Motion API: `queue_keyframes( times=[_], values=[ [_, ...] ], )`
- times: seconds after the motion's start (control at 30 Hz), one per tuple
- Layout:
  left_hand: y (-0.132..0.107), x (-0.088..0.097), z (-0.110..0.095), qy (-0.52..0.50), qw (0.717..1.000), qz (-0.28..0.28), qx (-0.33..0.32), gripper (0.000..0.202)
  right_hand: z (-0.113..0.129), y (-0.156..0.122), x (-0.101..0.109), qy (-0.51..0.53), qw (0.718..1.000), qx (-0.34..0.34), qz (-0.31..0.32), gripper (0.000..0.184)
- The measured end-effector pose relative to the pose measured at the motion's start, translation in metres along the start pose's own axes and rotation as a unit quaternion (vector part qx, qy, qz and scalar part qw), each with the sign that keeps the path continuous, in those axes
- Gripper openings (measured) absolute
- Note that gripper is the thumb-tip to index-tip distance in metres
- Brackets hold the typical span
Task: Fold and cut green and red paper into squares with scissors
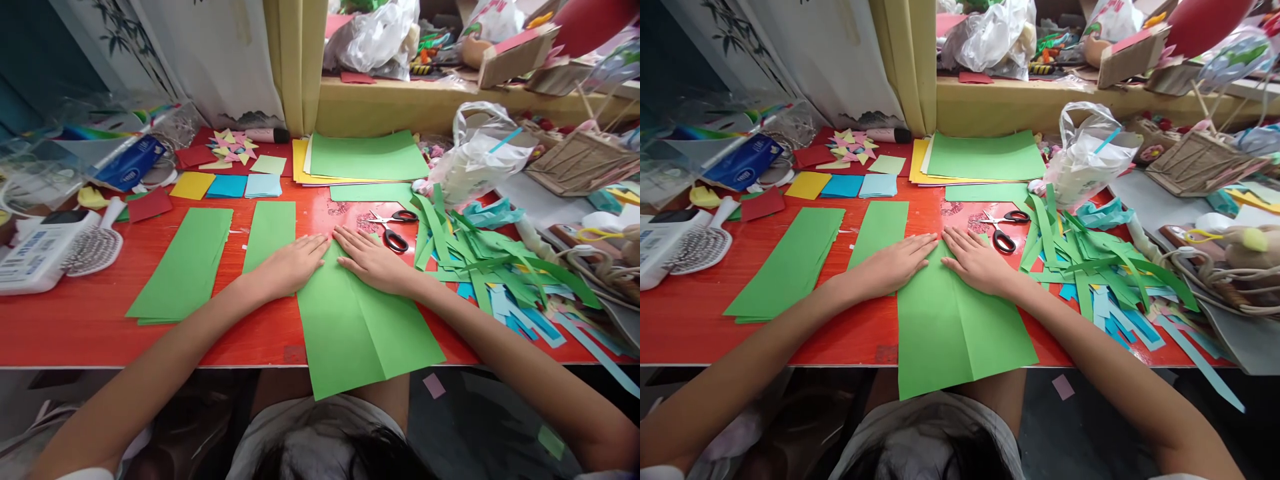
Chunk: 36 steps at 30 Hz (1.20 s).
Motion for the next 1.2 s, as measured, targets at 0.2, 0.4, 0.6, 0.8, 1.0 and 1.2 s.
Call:
queue_keyframes(
  times=[0.2, 0.4, 0.6, 0.8, 1.0, 1.2],
  values=[
    [-0.005, 0.0, -0.006, -0.069, 0.994, 0.079, 0.02, 0.075, 0.001, 0.003, -0.003, -0.032, 0.999, -0.018, -0.018, 0.064],
    [-0.005, -0.006, -0.011, -0.067, 0.994, 0.08, 0.04, 0.077, 0.003, 0.003, -0.003, -0.04, 0.999, -0.028, -0.019, 0.063],
    [-0.005, -0.009, -0.016, -0.065, 0.995, 0.059, 0.052, 0.077, 0.003, 0.003, -0.004, -0.05, 0.998, -0.026, -0.018, 0.064],
    [-0.004, -0.009, -0.022, -0.064, 0.994, 0.046, 0.071, 0.076, 0.004, 0.003, -0.003, -0.043, 0.999, -0.025, -0.019, 0.063],
    [-0.004, -0.009, -0.027, -0.063, 0.993, 0.049, 0.09, 0.077, 0.005, 0.003, -0.002, -0.053, 0.998, -0.032, -0.013, 0.063],
    [-0.003, -0.008, -0.03, -0.072, 0.992, 0.026, 0.102, 0.074, 0.005, 0.003, -0.002, -0.038, 0.999, -0.031, -0.019, 0.061]
  ],
)
Point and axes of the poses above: each hand's wrist, its own y-axis towards the middle knuckle, its own x-axis out of the back of the hand, z = x × y, the point moved 2 cm from there along y, towards the middle knuckle, and after that the axes turned 5 degrees about -x, right-handed, at the moved point
